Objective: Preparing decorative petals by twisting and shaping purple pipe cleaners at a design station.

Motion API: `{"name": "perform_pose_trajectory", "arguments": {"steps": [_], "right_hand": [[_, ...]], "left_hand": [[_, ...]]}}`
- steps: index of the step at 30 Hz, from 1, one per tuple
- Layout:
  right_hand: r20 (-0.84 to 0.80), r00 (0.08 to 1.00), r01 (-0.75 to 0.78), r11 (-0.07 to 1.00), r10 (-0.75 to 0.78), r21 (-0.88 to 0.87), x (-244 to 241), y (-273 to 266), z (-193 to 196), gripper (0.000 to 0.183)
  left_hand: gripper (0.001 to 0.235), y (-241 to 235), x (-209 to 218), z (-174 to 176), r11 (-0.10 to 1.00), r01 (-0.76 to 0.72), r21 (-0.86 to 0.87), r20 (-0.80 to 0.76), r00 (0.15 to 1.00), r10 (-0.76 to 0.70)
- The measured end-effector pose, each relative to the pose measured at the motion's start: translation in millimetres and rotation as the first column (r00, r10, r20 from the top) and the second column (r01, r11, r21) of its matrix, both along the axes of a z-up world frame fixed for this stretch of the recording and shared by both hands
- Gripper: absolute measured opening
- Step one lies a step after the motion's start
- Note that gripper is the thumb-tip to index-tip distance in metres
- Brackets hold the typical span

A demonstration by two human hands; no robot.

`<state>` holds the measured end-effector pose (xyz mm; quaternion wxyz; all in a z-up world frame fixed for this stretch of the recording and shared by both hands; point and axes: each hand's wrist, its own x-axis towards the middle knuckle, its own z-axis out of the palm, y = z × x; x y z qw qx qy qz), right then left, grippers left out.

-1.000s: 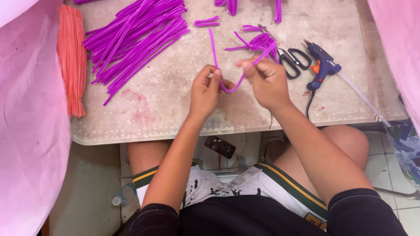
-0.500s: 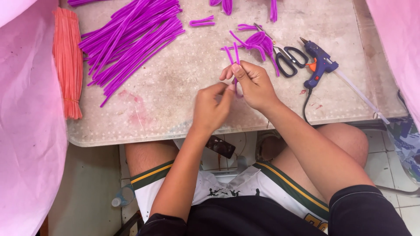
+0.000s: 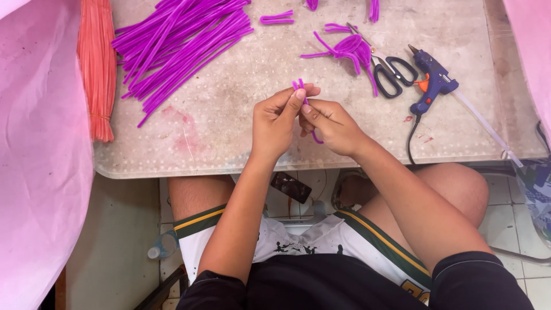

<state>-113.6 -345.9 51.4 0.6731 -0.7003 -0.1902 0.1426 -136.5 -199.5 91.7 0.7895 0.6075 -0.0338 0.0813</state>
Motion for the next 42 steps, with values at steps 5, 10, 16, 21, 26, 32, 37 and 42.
{"name": "perform_pose_trajectory", "arguments": {"steps": [5,10,16,21,26,32,37,42], "right_hand": [[-0.048,0.996,-0.072,0.997,0.073,0.011,8.3,-2.0,-7.1,0.042],[-0.114,0.989,-0.083,0.992,0.094,0.097,7.9,4.4,-7.6,0.040],[-0.200,0.980,0.058,0.952,0.003,0.300,-8.7,26.3,-3.9,0.034],[-0.127,0.992,0.002,1.000,-0.005,-0.023,-23.5,21.0,14.2,0.035],[0.183,0.976,-0.012,0.870,0.117,-0.493,-30.2,-1.1,16.6,0.028],[0.585,0.811,0.333,0.836,-0.018,-0.436,15.1,-38.6,25.3,0.003],[0.850,0.485,0.309,0.870,0.203,-0.384,9.9,-30.5,44.6,0.021],[0.813,0.545,0.135,0.934,0.208,-0.330,1.7,-31.2,54.2,0.014]], "left_hand": [[0.014,4.5,18.7,-26.9,0.996,0.042,-0.076,0.001,0.999,-0.042],[0.013,3.0,16.1,-11.6,0.987,0.058,-0.148,-0.046,0.997,-0.065],[0.009,-8.0,42.8,-40.4,0.976,-0.121,-0.180,-0.019,0.993,0.119],[0.018,13.7,85.4,-43.1,0.934,-0.338,-0.111,-0.089,0.940,0.330],[0.009,53.2,109.7,-47.2,0.865,-0.474,-0.166,-0.256,0.868,0.427],[0.014,20.2,80.2,-69.8,0.916,-0.316,-0.247,-0.244,0.935,0.257],[0.020,-24.8,61.6,-74.8,0.891,-0.230,-0.391,-0.369,0.926,0.078],[0.019,-22.9,50.6,-51.8,0.962,-0.135,-0.236,-0.330,0.943,0.052]]}}
